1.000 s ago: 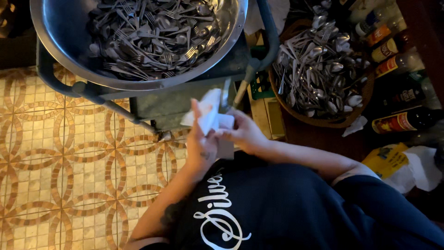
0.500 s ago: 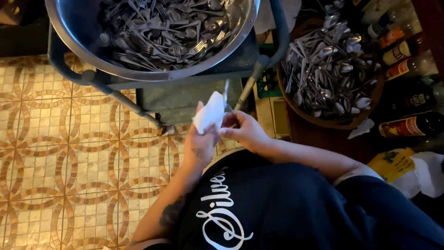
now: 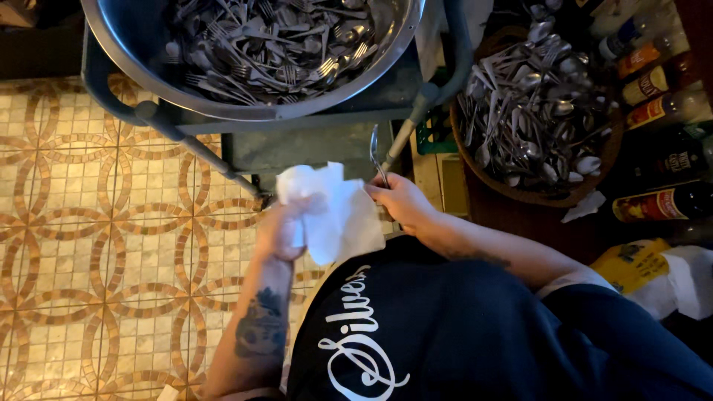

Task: The person cleans and polishes metal forks and spoons using white napkins at a bar counter, picking items from a large bowl and a wooden tray and placing the polished items onto the counter.

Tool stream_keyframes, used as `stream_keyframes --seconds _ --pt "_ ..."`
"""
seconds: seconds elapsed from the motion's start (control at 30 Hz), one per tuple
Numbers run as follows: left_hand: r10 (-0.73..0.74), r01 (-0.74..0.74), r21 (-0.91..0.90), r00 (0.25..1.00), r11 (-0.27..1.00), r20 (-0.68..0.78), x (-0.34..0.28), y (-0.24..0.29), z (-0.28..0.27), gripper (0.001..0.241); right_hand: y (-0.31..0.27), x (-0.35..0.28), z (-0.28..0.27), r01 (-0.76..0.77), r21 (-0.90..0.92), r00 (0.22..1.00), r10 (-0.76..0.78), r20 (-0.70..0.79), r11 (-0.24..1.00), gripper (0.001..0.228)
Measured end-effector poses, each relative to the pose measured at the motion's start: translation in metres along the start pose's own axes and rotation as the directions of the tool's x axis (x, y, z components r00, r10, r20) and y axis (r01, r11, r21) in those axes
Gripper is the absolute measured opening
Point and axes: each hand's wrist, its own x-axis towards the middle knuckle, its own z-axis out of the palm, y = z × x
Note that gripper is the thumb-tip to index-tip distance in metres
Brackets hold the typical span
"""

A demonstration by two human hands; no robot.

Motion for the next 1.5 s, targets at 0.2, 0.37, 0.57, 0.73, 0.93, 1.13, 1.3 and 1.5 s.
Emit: stream_keyframes --seconds 0.2,0.37,0.57,0.73,0.93,1.13,1.3,1.5 --pt "0.177 -0.176 0.031 0.936 0.984 -0.303 0.015 0.048 -0.066 0.034 0.006 0.006 -0.005 -0.043 -0.059 0.998 0.041 -0.041 0.997 0.035" --pt "0.533 -0.230 0.797 0.836 0.558 -0.132 0.007 0.052 -0.097 0.027 -0.005 -0.005 0.008 0.161 -0.173 0.971 -0.125 0.202 0.972 0.033" --pt "-0.068 0.081 0.094 0.988 0.992 -0.140 0.025 0.013 -0.048 0.038 -0.031 -0.048 0.016 0.212 -0.166 0.862 -0.104 0.496 0.963 0.045" --pt "-0.276 0.312 -0.293 0.948 0.904 0.159 0.022 0.021 -0.030 0.047 -0.049 -0.066 0.017 0.192 -0.260 0.792 0.007 0.610 0.946 0.053" --pt "-0.295 0.396 -0.350 0.905 0.849 0.306 0.015 0.037 -0.023 0.049 -0.046 -0.066 0.009 0.177 -0.233 0.782 0.007 0.623 0.956 0.054" --pt "-0.173 0.208 -0.159 0.963 0.965 0.209 0.021 0.005 -0.040 0.066 -0.043 -0.062 0.007 0.143 -0.228 0.830 0.008 0.557 0.963 0.051" --pt "0.137 0.006 0.501 0.959 0.865 -0.249 0.036 -0.012 -0.146 0.070 -0.038 -0.061 0.004 0.078 -0.123 0.906 -0.019 0.423 0.989 0.049" --pt "0.164 0.508 0.767 0.782 0.392 -0.602 -0.013 0.074 -0.194 0.071 -0.036 -0.054 0.008 0.047 -0.098 0.916 -0.004 0.402 0.994 0.051"
